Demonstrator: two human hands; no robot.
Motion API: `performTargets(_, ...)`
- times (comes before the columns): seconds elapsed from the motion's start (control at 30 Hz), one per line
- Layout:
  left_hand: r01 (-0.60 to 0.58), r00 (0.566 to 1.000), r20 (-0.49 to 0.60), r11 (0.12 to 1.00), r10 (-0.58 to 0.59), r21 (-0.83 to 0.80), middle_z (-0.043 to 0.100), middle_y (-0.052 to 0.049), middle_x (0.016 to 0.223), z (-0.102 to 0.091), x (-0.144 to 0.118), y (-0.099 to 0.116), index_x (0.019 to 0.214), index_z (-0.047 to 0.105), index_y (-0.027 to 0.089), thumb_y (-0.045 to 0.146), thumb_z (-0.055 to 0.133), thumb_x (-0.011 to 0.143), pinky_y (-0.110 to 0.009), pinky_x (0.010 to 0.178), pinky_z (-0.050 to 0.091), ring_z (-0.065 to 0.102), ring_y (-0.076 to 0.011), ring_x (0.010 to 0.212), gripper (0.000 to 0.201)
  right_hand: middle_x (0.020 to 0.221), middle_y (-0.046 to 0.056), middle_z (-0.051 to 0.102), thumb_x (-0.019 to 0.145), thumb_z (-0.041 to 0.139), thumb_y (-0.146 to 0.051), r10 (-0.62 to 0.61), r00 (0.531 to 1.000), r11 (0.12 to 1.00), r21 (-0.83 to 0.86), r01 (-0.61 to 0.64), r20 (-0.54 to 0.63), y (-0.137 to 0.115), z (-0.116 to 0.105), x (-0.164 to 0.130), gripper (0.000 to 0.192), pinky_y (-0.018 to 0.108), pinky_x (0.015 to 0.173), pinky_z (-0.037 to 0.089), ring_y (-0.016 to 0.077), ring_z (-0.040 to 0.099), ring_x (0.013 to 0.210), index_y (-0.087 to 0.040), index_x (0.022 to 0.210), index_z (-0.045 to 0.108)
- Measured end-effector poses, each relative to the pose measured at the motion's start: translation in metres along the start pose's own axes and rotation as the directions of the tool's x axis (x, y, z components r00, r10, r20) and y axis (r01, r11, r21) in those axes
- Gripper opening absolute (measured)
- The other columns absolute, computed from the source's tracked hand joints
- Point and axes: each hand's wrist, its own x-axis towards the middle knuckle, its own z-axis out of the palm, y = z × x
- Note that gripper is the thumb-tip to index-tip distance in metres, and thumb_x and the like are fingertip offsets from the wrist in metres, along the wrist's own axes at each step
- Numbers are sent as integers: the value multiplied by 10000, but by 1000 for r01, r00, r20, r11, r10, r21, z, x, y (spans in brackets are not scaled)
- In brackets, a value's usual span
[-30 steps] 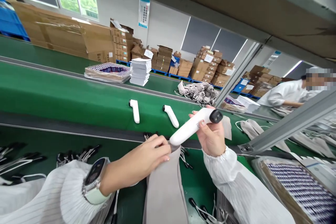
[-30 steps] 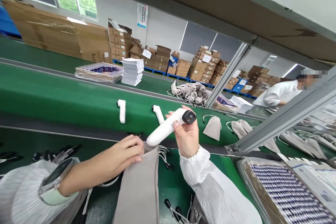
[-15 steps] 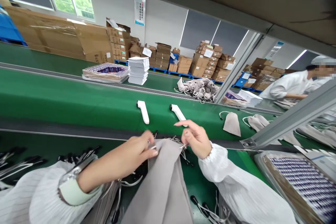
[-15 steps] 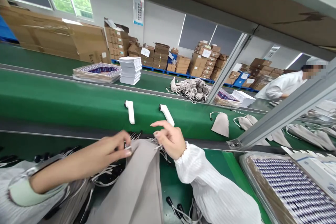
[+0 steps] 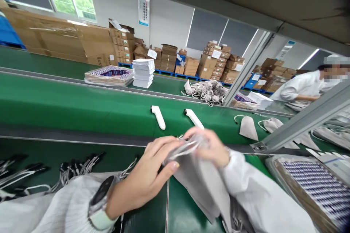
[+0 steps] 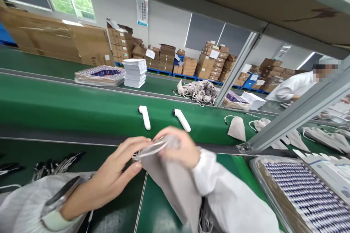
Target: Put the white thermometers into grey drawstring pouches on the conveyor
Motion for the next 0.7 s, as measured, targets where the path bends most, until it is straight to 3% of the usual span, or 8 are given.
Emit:
performTargets(0.07, -101, 992, 96, 982, 86, 161, 336, -62, 1339, 13, -1, -11, 1288, 274, 256, 312, 335, 880, -398, 989, 229, 264, -219, 1231, 416, 693, -5, 555, 606, 598, -315, -106, 894, 980, -199, 19, -435, 7, -53, 6, 233, 260, 613, 425, 119, 513, 606, -177, 790, 565)
performTargets(0.13, -215, 956, 249, 945, 152, 246, 344, -44, 1346, 22, -3, -17, 1258, 337, 297, 391, 378, 855, -483, 992, 190, 235, -258, 1253, 416, 721, 12, 562, 605, 579, -312, -207, 678, 879, -439, -188, -706, 25, -104, 11, 247, 294, 652, 424, 147, 528, 655, -175, 811, 567)
performTargets(0.17, -239, 943, 291, 935, 159, 262, 375, -37, 1328, 25, -4, -18, 1212, 406, 305, 425, 388, 842, -517, 986, 178, 236, -274, 1252, 389, 750, 30, 572, 598, 579, -315, -218, 619, 769, -524, -367, -754, 37, -122, 13, 273, 330, 692, 418, 177, 537, 713, -171, 829, 577)
performTargets(0.27, -187, 944, 315, 949, 102, 252, 511, -38, 1206, 24, -6, -16, 1011, 580, 265, 422, 370, 850, -564, 972, 173, 260, -293, 1241, 308, 942, 128, 587, 646, 555, -386, -129, 610, 325, -615, -719, -782, 77, -142, 17, 424, 499, 791, 342, 314, 490, 954, -159, 1005, 565)
performTargets(0.37, -114, 948, 315, 966, 37, 230, 645, -43, 911, 16, -5, -13, 792, 644, 208, 324, 417, 844, -535, 986, 187, 333, -279, 1202, 260, 1259, 159, 410, 755, 437, -462, -66, 701, 60, -704, -708, -710, 113, -125, 25, 496, 603, 882, 164, 359, 275, 1188, -190, 1169, 469)
performTargets(0.43, -85, 942, 334, 971, 5, 224, 644, -32, 717, 10, -3, -15, 661, 636, 188, 252, 448, 824, -505, 1001, 185, 392, -262, 1161, 258, 1275, 158, 394, 766, 425, -484, 59, 747, 74, -743, -665, -662, 129, -109, 36, 533, 591, 910, 133, 340, 249, 1215, -193, 1213, 420)
performTargets(0.57, -74, 937, 350, 969, -14, 237, 600, -13, 680, 0, 5, -20, 568, 577, 177, 195, 439, 819, -408, 980, 279, 501, -207, 1029, 287, 1004, 195, 575, 719, 556, -331, 361, 719, 338, -635, -695, -594, 146, -87, 60, 554, 514, 843, 314, 333, 473, 1043, -114, 1205, 402)
performTargets(0.7, 25, 975, 192, 913, -112, 407, 529, -42, 988, -4, 8, -26, 925, 544, 188, 196, 467, 804, -346, 812, 420, 502, -200, 936, 144, 1047, 109, 567, 780, 471, -271, 301, 761, 610, -497, -617, -575, 127, -81, 63, 535, 352, 830, 403, 207, 529, 995, -174, 1266, 267)
